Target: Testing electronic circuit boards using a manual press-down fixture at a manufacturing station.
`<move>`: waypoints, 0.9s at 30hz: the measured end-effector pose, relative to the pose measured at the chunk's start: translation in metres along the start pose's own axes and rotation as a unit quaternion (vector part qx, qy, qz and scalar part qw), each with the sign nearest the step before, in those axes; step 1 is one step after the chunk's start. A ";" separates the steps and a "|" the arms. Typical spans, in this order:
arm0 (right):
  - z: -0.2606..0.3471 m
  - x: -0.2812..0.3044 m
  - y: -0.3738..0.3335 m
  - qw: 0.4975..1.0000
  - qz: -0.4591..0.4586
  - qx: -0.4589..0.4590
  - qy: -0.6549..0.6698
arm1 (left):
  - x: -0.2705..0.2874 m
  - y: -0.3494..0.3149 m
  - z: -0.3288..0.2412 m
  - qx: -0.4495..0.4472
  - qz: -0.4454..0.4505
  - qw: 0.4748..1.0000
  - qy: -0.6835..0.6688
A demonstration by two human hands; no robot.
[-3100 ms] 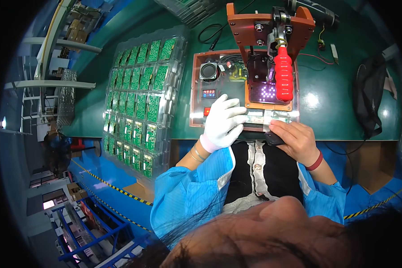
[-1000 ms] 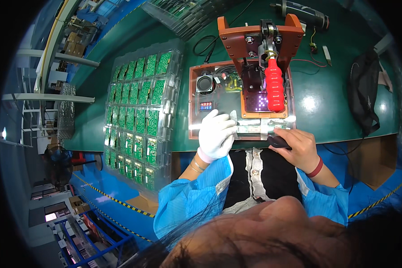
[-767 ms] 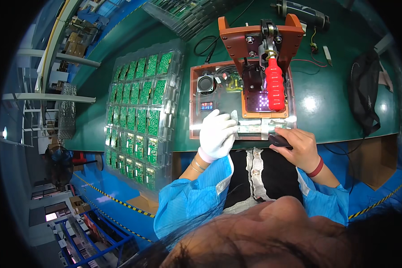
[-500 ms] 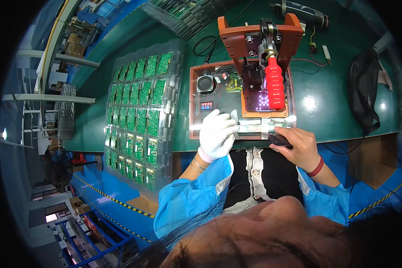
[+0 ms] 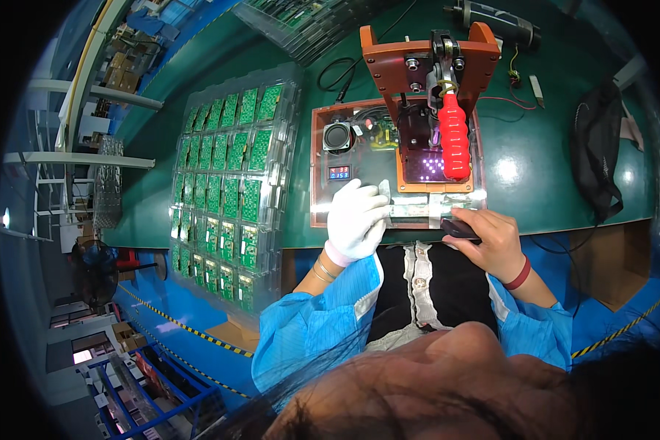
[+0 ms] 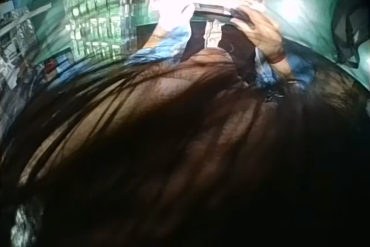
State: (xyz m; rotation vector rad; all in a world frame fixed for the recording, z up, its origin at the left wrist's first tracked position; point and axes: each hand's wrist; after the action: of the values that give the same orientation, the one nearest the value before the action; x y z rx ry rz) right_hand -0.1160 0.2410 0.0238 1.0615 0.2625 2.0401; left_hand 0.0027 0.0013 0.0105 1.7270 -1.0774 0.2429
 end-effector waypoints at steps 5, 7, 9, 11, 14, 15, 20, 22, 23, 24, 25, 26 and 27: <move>0.000 0.000 0.001 1.000 -0.003 -0.003 0.007 | -0.001 0.000 0.001 -0.006 -0.004 1.000 -0.002; 0.000 0.000 0.000 1.000 -0.006 -0.003 0.010 | -0.001 0.000 0.001 0.003 0.002 1.000 -0.008; 0.000 0.000 0.000 1.000 -0.006 -0.003 0.010 | -0.001 0.000 0.001 0.008 0.004 1.000 -0.011; -0.001 -0.001 0.000 1.000 -0.009 -0.002 0.012 | 0.000 0.001 0.001 0.007 0.006 1.000 -0.011; -0.001 -0.001 0.000 1.000 -0.011 0.001 0.013 | 0.000 0.004 -0.001 0.006 0.007 1.000 -0.011; 0.000 -0.001 0.000 1.000 -0.011 -0.001 0.014 | 0.000 0.006 -0.001 -0.009 -0.005 1.000 -0.015; 0.000 0.000 0.000 1.000 -0.010 -0.006 0.019 | -0.003 0.012 0.001 -0.054 -0.044 0.997 -0.024; 0.000 0.000 0.000 1.000 -0.008 -0.010 0.019 | -0.004 0.010 0.002 -0.052 -0.048 0.997 -0.021; 0.000 0.000 0.000 1.000 -0.007 -0.013 0.019 | -0.004 0.009 0.002 -0.051 -0.050 0.997 -0.020; 0.000 0.000 0.000 1.000 -0.004 -0.010 0.020 | -0.004 0.008 0.002 -0.048 -0.052 0.997 -0.018; 0.000 0.000 0.000 1.000 -0.004 -0.012 0.022 | -0.004 0.008 0.002 -0.046 -0.049 0.998 -0.016; 0.000 0.000 0.000 1.000 -0.005 -0.014 0.025 | -0.003 0.008 0.001 -0.044 -0.046 0.998 -0.014; 0.000 -0.001 0.000 1.000 -0.005 -0.016 0.027 | -0.002 0.008 0.001 -0.042 -0.043 0.998 -0.011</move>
State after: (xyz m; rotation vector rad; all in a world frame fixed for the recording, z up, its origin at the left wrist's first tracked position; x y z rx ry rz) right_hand -0.1158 0.2407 0.0235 0.9854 0.2624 2.0596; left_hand -0.0052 0.0012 0.0139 1.7003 -1.0137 0.1232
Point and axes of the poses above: each hand's wrist, its own y-axis towards the middle knuckle, its own x-axis out of the back of the hand, z = x × y, and after that the axes turned 6 degrees about -z, right-handed
